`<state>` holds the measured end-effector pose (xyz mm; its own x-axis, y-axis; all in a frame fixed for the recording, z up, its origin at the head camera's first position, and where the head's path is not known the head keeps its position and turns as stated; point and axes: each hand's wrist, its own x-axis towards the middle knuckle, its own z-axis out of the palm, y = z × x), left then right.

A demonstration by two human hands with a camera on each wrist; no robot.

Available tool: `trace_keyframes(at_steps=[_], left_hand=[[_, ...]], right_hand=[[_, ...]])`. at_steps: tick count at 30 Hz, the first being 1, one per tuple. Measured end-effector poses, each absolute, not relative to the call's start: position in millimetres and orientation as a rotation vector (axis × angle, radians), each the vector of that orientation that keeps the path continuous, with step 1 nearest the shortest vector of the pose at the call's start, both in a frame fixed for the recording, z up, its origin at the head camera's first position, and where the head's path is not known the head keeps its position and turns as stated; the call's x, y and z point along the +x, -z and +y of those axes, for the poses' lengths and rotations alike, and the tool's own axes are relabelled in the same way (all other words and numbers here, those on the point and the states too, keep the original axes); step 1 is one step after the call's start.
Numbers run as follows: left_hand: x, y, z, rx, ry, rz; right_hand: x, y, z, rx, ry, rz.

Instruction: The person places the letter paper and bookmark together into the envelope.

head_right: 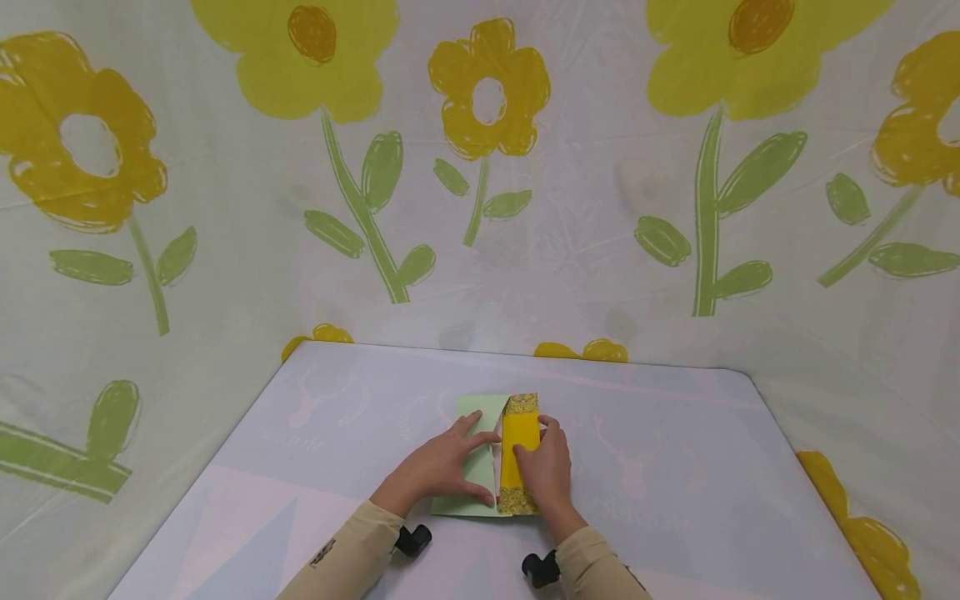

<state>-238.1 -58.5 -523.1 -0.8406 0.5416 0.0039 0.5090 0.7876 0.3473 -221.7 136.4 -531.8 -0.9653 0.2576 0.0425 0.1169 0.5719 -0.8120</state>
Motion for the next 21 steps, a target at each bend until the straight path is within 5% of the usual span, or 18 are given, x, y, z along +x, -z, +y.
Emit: trace_keyframes(at_steps=[21], left_hand=[[-238.4, 522.1, -58.2, 0.843, -0.505, 2.878]], right_hand=[[-222.0, 533.9, 134.1, -0.324, -1.310, -2.690]])
